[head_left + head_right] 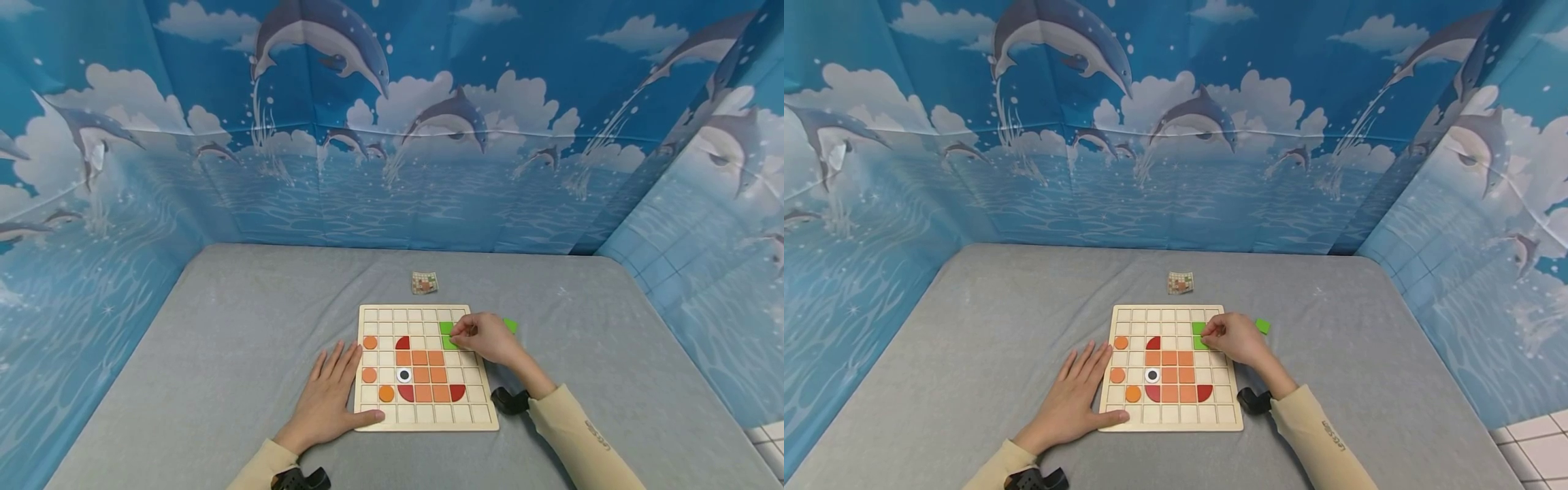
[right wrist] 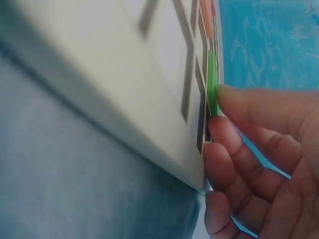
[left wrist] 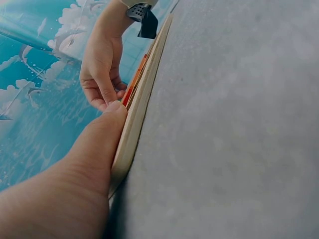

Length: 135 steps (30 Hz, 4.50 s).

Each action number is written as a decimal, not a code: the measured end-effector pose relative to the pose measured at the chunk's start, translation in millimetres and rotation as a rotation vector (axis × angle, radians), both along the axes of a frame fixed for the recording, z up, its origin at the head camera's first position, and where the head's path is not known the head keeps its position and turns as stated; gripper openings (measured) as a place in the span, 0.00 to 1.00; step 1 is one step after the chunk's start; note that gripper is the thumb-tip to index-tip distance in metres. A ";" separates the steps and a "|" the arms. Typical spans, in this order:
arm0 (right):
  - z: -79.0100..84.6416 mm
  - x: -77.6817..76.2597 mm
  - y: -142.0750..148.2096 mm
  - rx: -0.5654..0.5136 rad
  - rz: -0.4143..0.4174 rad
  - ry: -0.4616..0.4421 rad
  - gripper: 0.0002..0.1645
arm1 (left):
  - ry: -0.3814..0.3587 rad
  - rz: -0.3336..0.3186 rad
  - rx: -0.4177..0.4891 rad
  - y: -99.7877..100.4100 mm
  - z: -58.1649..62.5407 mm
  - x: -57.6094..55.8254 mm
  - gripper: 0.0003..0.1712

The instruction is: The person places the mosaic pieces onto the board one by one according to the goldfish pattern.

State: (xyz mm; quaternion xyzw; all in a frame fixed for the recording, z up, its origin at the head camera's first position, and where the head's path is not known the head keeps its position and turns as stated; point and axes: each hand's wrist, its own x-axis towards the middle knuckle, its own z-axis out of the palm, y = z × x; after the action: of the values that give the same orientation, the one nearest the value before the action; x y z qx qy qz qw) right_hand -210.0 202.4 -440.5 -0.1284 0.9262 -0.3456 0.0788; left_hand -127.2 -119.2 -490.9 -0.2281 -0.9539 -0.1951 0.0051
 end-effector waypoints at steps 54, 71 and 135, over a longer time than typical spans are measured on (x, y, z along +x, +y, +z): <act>-5.7 6.0 71.2 0.081 -0.243 0.153 0.19 | -0.001 0.000 -0.006 -0.2 1.3 1.4 0.66; -9.2 0.9 79.3 0.203 -0.283 0.086 0.21 | 0.003 -0.004 -0.005 -0.2 1.3 0.7 0.66; -8.7 13.6 39.4 -0.194 -0.104 -0.078 0.09 | -0.010 -0.004 0.004 0.2 4.5 1.0 0.66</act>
State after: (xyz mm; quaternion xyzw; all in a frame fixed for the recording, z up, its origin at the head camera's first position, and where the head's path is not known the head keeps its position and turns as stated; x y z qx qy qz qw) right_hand -196.4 241.8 -449.2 -0.0734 0.8901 -0.4418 0.0841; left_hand -126.2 -119.0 -486.4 -0.2290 -0.9530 -0.1982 0.0003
